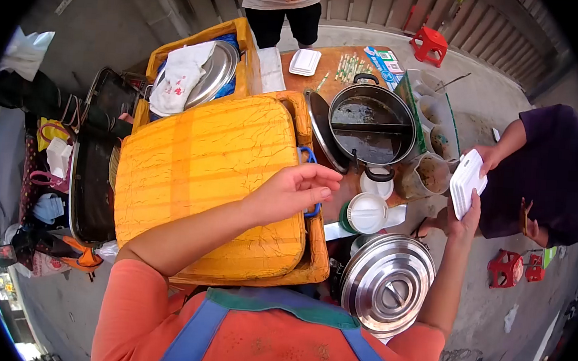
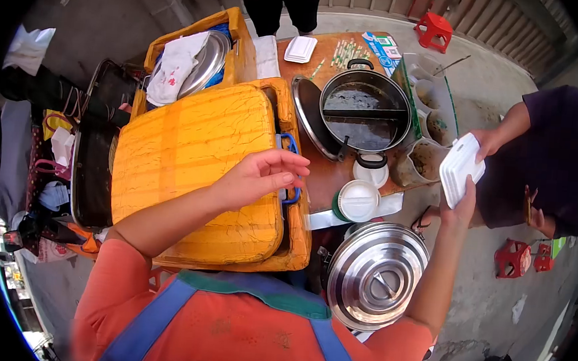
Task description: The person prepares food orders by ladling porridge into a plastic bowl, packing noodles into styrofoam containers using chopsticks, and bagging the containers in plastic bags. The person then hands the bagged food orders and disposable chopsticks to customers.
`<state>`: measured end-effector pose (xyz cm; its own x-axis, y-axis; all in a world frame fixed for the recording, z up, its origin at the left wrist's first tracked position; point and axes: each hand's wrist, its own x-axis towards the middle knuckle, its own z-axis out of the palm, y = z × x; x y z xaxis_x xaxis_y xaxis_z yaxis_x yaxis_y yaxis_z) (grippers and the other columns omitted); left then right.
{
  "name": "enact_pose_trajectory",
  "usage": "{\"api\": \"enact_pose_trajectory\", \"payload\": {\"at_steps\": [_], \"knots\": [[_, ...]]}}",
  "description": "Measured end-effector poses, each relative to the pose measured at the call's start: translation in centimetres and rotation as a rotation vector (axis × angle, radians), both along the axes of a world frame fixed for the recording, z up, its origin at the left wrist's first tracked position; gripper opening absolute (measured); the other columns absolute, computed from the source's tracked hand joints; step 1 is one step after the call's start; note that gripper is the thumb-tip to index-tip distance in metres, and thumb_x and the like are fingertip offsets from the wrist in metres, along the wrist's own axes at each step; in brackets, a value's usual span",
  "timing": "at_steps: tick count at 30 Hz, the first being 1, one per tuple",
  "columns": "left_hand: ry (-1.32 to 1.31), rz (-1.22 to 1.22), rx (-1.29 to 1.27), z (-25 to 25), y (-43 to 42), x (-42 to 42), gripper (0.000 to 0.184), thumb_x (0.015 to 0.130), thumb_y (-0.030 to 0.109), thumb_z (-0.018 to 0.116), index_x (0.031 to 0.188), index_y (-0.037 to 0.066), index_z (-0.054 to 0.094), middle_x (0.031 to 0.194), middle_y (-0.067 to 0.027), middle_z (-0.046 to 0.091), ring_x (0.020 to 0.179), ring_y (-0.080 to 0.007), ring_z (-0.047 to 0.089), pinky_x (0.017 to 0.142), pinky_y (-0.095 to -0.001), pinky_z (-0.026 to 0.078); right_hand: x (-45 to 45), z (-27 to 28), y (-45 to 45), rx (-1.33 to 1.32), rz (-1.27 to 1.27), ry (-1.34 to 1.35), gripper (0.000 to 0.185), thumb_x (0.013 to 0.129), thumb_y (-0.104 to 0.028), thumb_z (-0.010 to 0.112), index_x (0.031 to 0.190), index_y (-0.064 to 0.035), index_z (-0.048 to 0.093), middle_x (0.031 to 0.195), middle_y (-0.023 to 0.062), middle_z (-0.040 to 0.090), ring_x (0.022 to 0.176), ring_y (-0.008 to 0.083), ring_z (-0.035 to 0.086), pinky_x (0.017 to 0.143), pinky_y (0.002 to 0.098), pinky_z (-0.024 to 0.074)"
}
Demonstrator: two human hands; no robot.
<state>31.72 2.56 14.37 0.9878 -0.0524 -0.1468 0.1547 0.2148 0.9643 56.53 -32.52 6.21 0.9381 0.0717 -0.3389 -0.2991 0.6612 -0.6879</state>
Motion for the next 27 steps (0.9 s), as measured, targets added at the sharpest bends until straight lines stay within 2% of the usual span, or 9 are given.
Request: {"api": "enact_pose_trajectory", "payload": {"at_steps": [4, 6, 9, 11, 13, 15, 19, 22, 27], "knots": [[0.029, 0.236, 0.113, 0.8, 6.5, -5.6, 0.028, 0.091, 0.009, 0.052, 0.118, 0.000, 0.050, 0.111, -0.0107, 0.057, 0.101, -0.0174, 0.057, 0.089, -0.0296, 0.046, 5.0, -0.3, -2.4, -0.042, -0.011, -0.026, 0.037, 0.090, -0.029, 0.052, 0.114, -0.0014, 0.052, 0.102, 0.0124, 0.060, 0.093, 0.0252, 0.059, 0.079, 0.0398, 0.0492], [0.008, 0.369, 0.209, 1.2, 9.7, -8.6, 0.028, 0.091, 0.008, 0.051, 0.118, -0.001, 0.051, 0.111, -0.0101, 0.057, 0.101, -0.0169, 0.057, 0.087, -0.0288, 0.047, 6.9, -1.2, -3.1, 0.083, -0.087, -0.156, 0.047, 0.092, -0.033, 0.046, 0.124, 0.0021, 0.046, 0.119, 0.0208, 0.054, 0.108, 0.0333, 0.053, 0.093, 0.0441, 0.0453], [-0.020, 0.524, 0.349, 1.5, 15.8, -14.6, 0.033, 0.089, 0.013, 0.056, 0.119, 0.004, 0.051, 0.117, -0.0099, 0.055, 0.110, -0.0206, 0.052, 0.093, -0.0346, 0.042, 6.0, -2.0, -2.1, 0.211, -0.221, 0.108, 0.078, 0.091, -0.048, 0.041, 0.142, -0.0220, -0.012, 0.144, 0.0197, 0.023, 0.123, 0.0442, 0.037, 0.097, 0.0600, 0.0355], [-0.084, 0.726, 1.616, 2.9, 19.9, -19.5, 0.040, 0.084, 0.023, 0.061, 0.122, 0.011, 0.050, 0.126, -0.0094, 0.049, 0.121, -0.0243, 0.042, 0.103, -0.0438, 0.029, 0.9, 0.2, 3.5, -0.075, -0.224, 0.092, 0.065, 0.094, -0.036, 0.043, 0.142, -0.0104, 0.008, 0.141, 0.0191, 0.027, 0.123, 0.0337, 0.039, 0.100, 0.0490, 0.0384], [0.003, 0.757, 2.236, 6.1, 25.7, -25.1, 0.048, 0.080, 0.031, 0.064, 0.124, 0.018, 0.049, 0.132, -0.0072, 0.042, 0.128, -0.0245, 0.032, 0.107, -0.0480, 0.016, -0.3, 0.2, 6.7, -0.200, -0.146, -0.010, 0.061, 0.094, -0.034, 0.044, 0.140, -0.0080, 0.015, 0.138, 0.0186, 0.032, 0.120, 0.0335, 0.042, 0.098, 0.0462, 0.0402], [0.093, 0.769, 2.521, 7.9, 33.9, -31.4, 0.042, 0.079, 0.027, 0.064, 0.119, 0.018, 0.054, 0.122, -0.0034, 0.050, 0.121, -0.0218, 0.041, 0.105, -0.0490, 0.021, -3.1, 0.9, 10.6, -0.320, -0.094, -0.108, 0.057, 0.093, -0.031, 0.045, 0.138, -0.0055, 0.021, 0.134, 0.0182, 0.037, 0.117, 0.0333, 0.046, 0.095, 0.0434, 0.0421], [0.715, 0.660, 2.460, 7.2, 49.3, -42.3, 0.021, 0.075, 0.022, 0.064, 0.095, 0.014, 0.067, 0.092, -0.0018, 0.062, 0.101, -0.0203, 0.053, 0.100, -0.0437, 0.028, -12.7, 7.0, 22.3, -0.620, -0.048, -0.445, 0.041, 0.093, -0.023, 0.047, 0.127, -0.0020, 0.039, 0.119, 0.0137, 0.048, 0.105, 0.0236, 0.052, 0.086, 0.0341, 0.0434], [0.853, 0.431, 2.481, 3.9, 57.6, -44.9, 0.016, 0.075, 0.020, 0.063, 0.089, 0.013, 0.068, 0.089, -0.0034, 0.064, 0.101, -0.0207, 0.053, 0.100, -0.0413, 0.030, -18.2, 8.8, 28.5, -0.960, 0.121, -0.688, 0.041, 0.094, -0.026, 0.047, 0.128, -0.0045, 0.041, 0.113, 0.0111, 0.050, 0.098, 0.0182, 0.053, 0.080, 0.0294, 0.0446], [0.718, 0.516, 2.320, 0.5, 61.3, -44.9, 0.020, 0.079, 0.014, 0.056, 0.096, 0.008, 0.063, 0.092, -0.0099, 0.065, 0.102, -0.0253, 0.055, 0.103, -0.0426, 0.030, -20.0, 9.7, 41.7, -1.085, 0.551, -1.054, 0.028, 0.093, -0.015, 0.048, 0.120, -0.0048, 0.048, 0.097, 0.0004, 0.054, 0.084, 0.0081, 0.053, 0.065, 0.0209, 0.0445]]}}
